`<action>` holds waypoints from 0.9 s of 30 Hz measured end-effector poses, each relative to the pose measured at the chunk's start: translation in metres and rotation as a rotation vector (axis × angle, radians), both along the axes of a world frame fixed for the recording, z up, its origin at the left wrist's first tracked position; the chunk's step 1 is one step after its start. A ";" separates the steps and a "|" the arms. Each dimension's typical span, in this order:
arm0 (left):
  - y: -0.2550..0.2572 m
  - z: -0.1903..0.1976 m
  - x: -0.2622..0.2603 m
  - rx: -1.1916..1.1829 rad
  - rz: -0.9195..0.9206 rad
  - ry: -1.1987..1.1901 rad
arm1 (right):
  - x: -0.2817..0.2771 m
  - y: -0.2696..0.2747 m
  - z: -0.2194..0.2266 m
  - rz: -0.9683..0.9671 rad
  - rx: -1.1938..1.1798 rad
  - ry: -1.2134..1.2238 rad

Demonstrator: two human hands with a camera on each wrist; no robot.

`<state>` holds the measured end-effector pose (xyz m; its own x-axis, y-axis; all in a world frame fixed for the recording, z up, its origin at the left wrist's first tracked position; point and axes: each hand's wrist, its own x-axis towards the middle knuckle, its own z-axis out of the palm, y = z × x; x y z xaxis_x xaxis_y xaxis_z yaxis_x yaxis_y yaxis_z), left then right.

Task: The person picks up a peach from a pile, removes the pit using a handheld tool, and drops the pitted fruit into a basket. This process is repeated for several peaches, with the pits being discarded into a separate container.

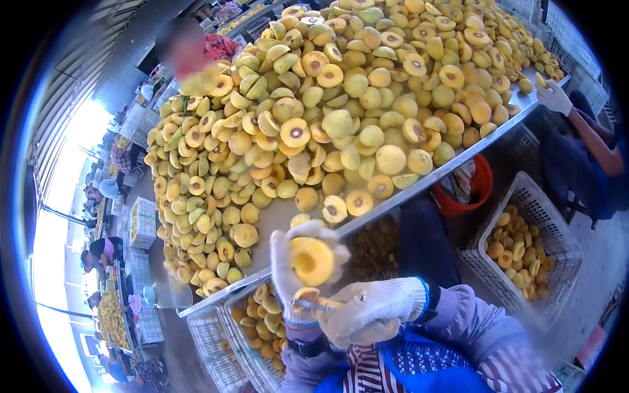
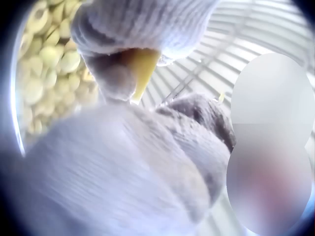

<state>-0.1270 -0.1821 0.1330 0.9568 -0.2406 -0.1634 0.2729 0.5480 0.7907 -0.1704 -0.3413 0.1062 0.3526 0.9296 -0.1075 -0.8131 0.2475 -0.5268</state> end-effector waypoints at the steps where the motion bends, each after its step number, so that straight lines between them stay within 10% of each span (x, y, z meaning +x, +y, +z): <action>1: 0.006 -0.003 -0.001 0.035 0.070 0.029 | 0.000 -0.006 0.003 -0.043 -0.043 0.005; 4: 0.071 -0.031 -0.010 0.376 0.444 -0.004 | 0.003 -0.026 0.008 -0.087 -0.109 0.023; 7: 0.151 -0.059 -0.023 1.654 0.480 -0.046 | 0.003 -0.035 0.004 -0.085 -0.310 -0.036; 9: 0.165 -0.079 -0.024 2.000 0.459 -0.527 | 0.010 -0.027 0.003 0.003 -0.400 -0.070; 13: 0.096 -0.079 0.021 1.451 0.296 -0.467 | 0.010 -0.003 0.006 0.039 -0.522 -0.236; 19: 0.053 -0.147 0.109 1.795 -0.095 -0.399 | 0.013 -0.017 0.007 -0.092 -0.583 -0.254; 27: 0.039 -0.087 0.084 0.220 0.050 -0.014 | 0.017 -0.013 0.019 -0.327 -0.642 -0.199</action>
<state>-0.0435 -0.1428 0.0459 0.9691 -0.1526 -0.1939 0.2382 0.3741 0.8963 -0.1536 -0.3540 0.1253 0.6694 0.5500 -0.4994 -0.6254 0.0543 -0.7784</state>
